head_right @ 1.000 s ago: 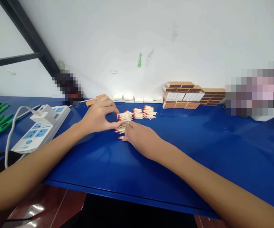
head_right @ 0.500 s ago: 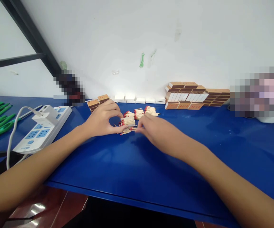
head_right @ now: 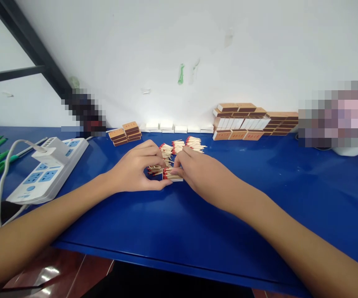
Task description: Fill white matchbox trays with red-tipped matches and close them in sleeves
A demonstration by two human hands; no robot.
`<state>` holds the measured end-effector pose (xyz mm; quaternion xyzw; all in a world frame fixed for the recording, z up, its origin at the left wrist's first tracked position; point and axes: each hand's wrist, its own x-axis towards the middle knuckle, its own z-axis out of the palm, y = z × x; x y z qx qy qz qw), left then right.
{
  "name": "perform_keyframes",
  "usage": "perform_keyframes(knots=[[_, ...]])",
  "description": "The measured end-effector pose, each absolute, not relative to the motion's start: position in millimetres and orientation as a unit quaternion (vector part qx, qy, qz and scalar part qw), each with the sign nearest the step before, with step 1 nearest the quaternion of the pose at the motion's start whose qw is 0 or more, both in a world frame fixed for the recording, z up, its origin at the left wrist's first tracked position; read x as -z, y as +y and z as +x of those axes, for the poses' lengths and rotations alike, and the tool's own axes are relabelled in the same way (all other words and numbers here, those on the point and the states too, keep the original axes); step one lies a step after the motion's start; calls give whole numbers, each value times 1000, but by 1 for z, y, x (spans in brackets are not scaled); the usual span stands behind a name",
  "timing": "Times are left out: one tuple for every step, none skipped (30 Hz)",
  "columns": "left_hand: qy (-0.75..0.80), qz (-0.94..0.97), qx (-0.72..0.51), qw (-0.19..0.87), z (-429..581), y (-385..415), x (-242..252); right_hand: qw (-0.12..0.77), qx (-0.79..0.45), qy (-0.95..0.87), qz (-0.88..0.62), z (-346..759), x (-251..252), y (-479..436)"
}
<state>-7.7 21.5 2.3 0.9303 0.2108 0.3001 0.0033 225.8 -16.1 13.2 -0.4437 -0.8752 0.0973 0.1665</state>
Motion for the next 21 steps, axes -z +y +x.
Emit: perform_keyframes(knots=[[209,931,-300,4,-7,21,-3,165,-93,-877,-442,224,-12,-17],[208,931,-300,5,-7,20,-3,162,-88,-878,-442,222,-11,-17],[206,931,-301,6,-7,20,-3,161,-83,-878,-443,221,-10,-17],[204,931,-302,8,-7,19,-3,159,-79,-878,-446,220,-9,-17],[204,931,-302,9,-7,19,-3,157,-76,-876,-449,220,-8,-16],[204,932,-301,9,-7,19,-3,157,-75,-875,-451,220,-8,-16],[204,932,-299,10,-7,20,-3,156,-77,-875,-452,220,-7,-15],[205,933,-296,10,-8,20,-3,157,-80,-875,-451,220,-7,-15],[206,933,-294,10,-8,20,-3,156,-85,-876,-449,221,-7,-14],[205,934,-293,10,-8,21,-2,156,-90,-876,-447,222,-8,-14],[205,934,-292,11,-8,21,-2,157,-91,-877,-444,224,-8,-13],[205,935,-291,11,-8,21,-2,157,-91,-878,-442,226,-9,-13],[204,935,-290,12,-8,22,-2,156,-91,-880,-439,228,-10,-12],[204,935,-289,12,-8,22,-2,155,-90,-882,-436,230,-11,-12],[203,936,-288,12,-8,22,-2,153,-90,-883,-434,232,-13,-11],[202,936,-289,11,-9,22,-2,152,-92,-885,-431,234,-14,-11],[202,935,-293,11,-9,22,-2,150,-96,-886,-429,235,-16,-11],[203,933,-296,12,-9,22,-2,151,-101,-887,-425,236,-17,-11],[203,932,-298,15,-9,22,-2,154,-106,-887,-422,236,-18,-11],[204,932,-299,18,-9,22,-2,157,-113,-887,-420,236,-19,-11],[205,932,-298,21,-9,21,-1,160,-120,-886,-418,236,-20,-11]])
